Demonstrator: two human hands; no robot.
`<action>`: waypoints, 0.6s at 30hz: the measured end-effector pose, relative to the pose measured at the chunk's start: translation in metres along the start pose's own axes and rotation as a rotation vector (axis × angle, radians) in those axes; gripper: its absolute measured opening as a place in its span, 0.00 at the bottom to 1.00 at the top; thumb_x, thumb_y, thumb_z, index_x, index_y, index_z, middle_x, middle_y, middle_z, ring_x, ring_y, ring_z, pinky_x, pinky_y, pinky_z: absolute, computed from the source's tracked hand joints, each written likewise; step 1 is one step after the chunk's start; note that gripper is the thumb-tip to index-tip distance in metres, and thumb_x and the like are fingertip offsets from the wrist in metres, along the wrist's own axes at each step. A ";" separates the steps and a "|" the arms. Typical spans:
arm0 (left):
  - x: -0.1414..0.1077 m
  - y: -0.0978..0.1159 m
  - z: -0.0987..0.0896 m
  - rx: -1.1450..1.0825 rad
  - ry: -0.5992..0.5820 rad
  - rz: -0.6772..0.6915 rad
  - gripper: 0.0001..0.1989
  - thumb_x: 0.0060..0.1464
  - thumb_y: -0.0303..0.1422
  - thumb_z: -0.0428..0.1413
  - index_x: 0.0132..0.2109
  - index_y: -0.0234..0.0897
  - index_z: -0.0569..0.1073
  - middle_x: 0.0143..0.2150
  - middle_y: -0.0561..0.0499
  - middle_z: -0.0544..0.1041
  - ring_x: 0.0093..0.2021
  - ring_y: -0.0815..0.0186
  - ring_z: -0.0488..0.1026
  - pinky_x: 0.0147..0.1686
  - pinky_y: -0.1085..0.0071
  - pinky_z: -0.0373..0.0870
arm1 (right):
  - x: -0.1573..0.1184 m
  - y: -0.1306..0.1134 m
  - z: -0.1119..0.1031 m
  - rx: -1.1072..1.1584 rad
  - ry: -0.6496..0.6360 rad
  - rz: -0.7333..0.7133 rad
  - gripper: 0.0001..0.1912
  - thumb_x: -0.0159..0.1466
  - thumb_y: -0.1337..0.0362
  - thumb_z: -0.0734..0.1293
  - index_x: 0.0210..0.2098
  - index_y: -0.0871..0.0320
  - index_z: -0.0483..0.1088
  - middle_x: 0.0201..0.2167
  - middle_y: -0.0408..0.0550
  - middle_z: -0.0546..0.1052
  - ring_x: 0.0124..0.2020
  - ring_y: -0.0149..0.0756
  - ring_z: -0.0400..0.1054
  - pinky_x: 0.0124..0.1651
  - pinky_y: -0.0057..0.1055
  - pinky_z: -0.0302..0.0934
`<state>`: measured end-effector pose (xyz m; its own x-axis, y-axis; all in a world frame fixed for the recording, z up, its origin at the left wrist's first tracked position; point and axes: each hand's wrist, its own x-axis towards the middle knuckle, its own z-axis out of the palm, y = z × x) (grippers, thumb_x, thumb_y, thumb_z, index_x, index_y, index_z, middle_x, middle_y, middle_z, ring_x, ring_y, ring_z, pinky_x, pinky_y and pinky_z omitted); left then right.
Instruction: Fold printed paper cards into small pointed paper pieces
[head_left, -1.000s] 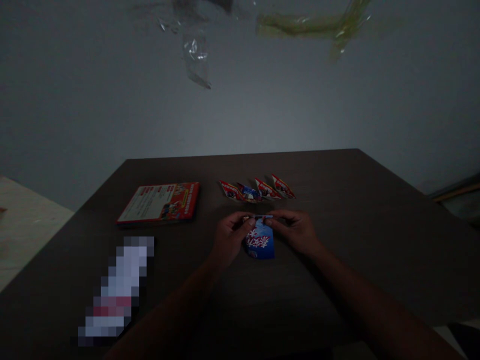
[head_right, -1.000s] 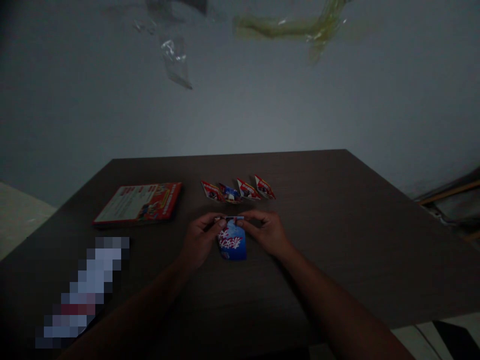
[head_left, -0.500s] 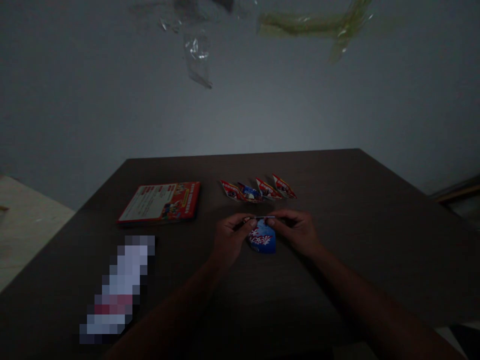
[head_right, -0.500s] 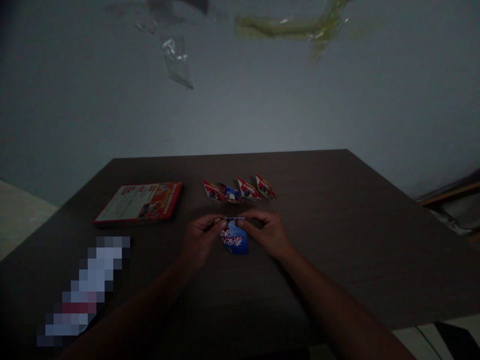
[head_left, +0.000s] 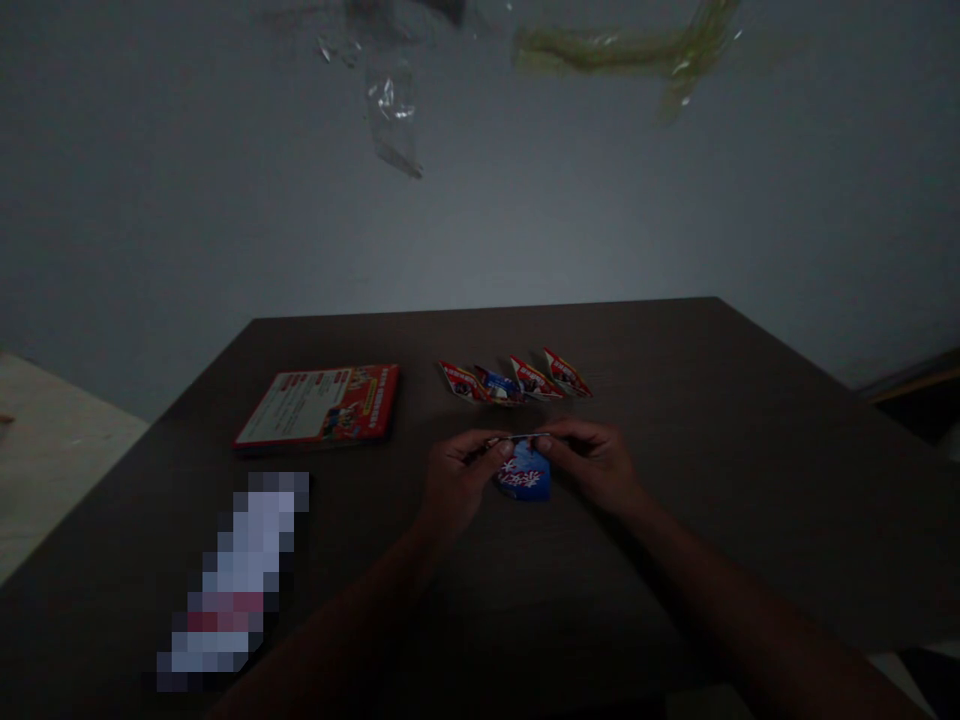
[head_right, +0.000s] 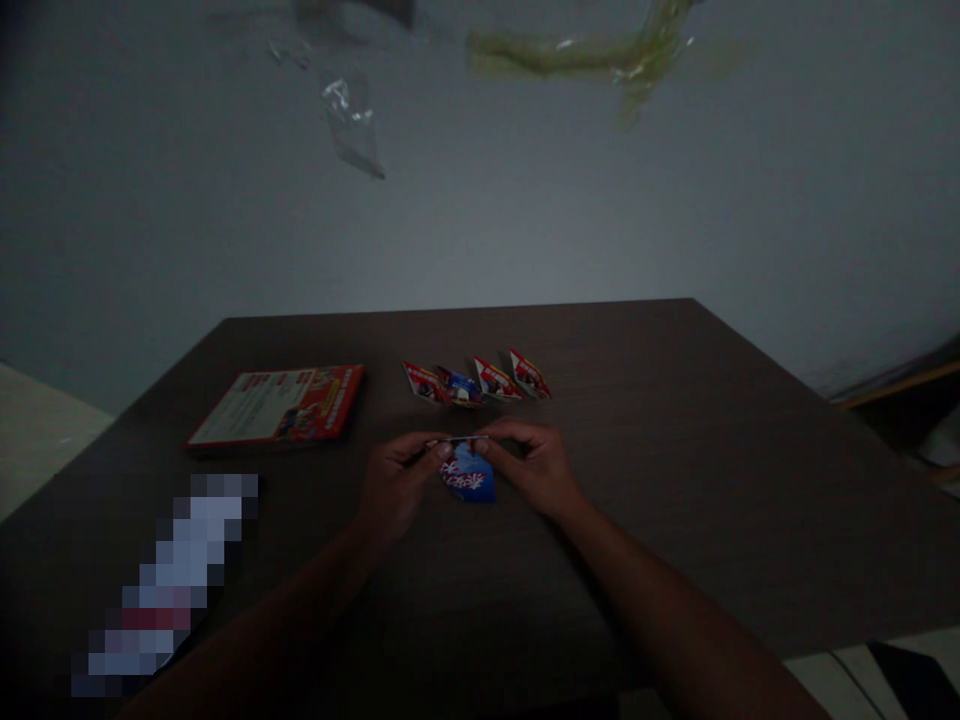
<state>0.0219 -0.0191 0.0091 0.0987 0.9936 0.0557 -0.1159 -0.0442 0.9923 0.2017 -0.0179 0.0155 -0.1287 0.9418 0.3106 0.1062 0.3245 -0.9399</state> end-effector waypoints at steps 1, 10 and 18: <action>0.000 0.000 0.000 -0.002 -0.003 -0.001 0.10 0.46 0.35 0.62 0.36 0.35 0.79 0.31 0.49 0.79 0.30 0.67 0.74 0.31 0.74 0.69 | 0.000 0.000 0.000 -0.004 -0.002 -0.006 0.07 0.56 0.60 0.70 0.32 0.56 0.76 0.30 0.47 0.78 0.32 0.35 0.72 0.35 0.31 0.67; 0.000 -0.001 -0.001 -0.001 -0.005 0.022 0.10 0.46 0.35 0.62 0.36 0.35 0.79 0.31 0.49 0.80 0.30 0.66 0.74 0.31 0.73 0.70 | 0.001 -0.003 0.000 -0.036 -0.013 -0.067 0.07 0.57 0.60 0.69 0.32 0.56 0.77 0.30 0.48 0.78 0.32 0.35 0.71 0.35 0.33 0.67; -0.001 0.005 0.001 0.012 -0.010 0.029 0.09 0.44 0.34 0.62 0.34 0.35 0.79 0.30 0.49 0.80 0.30 0.66 0.74 0.30 0.73 0.69 | 0.001 -0.009 -0.003 0.001 -0.038 -0.078 0.04 0.57 0.63 0.69 0.31 0.55 0.77 0.28 0.46 0.76 0.30 0.33 0.70 0.33 0.30 0.64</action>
<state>0.0222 -0.0206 0.0140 0.1049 0.9908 0.0857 -0.1070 -0.0745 0.9915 0.2035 -0.0201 0.0249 -0.1737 0.9095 0.3777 0.0938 0.3970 -0.9130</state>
